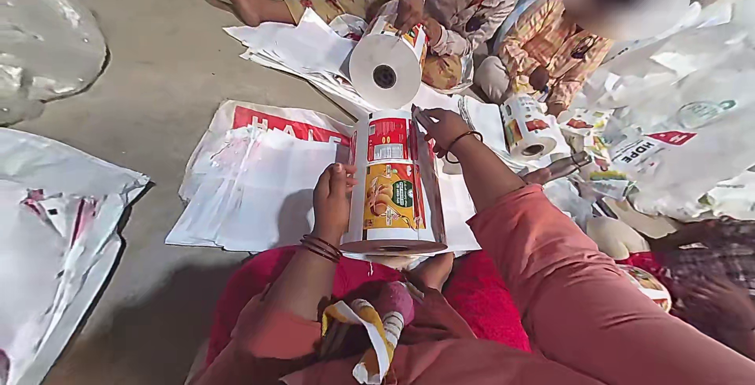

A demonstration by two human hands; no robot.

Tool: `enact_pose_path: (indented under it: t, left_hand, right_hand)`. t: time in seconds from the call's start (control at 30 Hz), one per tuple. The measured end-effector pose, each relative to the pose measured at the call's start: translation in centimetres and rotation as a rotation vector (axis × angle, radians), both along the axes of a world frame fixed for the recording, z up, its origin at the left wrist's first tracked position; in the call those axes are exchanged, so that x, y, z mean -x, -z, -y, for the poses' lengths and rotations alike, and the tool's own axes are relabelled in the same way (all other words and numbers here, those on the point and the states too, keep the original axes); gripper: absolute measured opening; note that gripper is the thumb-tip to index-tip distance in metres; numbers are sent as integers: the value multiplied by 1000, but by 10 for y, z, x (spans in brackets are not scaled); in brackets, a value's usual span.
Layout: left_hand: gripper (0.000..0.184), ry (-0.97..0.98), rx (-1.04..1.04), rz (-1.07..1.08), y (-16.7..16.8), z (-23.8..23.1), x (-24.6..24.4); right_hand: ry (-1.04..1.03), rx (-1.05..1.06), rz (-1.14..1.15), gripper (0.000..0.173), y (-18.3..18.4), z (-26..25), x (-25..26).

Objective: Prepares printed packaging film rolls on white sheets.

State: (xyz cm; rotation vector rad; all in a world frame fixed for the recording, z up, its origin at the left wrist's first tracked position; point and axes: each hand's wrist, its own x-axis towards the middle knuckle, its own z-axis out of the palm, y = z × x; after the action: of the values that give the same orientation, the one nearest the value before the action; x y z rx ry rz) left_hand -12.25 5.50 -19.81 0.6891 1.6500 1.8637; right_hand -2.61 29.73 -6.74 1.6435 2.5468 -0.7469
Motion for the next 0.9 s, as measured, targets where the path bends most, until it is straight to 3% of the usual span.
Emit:
enact_pose_path:
  t: [0.33, 0.5, 0.57, 0.63, 0.7, 0.8, 0.9]
  left_hand:
    - [56, 33, -56, -7, 0, 0, -1]
    - [59, 19, -54, -30, -4, 2, 0]
    - [60, 27, -51, -21, -3, 3, 1]
    - [55, 32, -43, -26, 0, 2, 0]
    - [47, 69, -17, -92, 1, 0, -1]
    - [38, 203, 61, -346, -2, 0, -3]
    - [58, 287, 101, -653, 0, -3, -11]
  right_hand:
    - [-122, -87, 197, 43, -15, 11, 15]
    - [-318, -5, 421, 42, -58, 27, 2]
    - [-276, 30, 358, 43, -71, 37, -14]
    - [-132, -4, 147, 47, -71, 43, -28]
    - [-50, -91, -28, 56, -58, 47, -40]
    - [-100, -148, -72, 44, -16, 65, -51]
    - [-68, -171, -13, 63, 27, 96, -55]
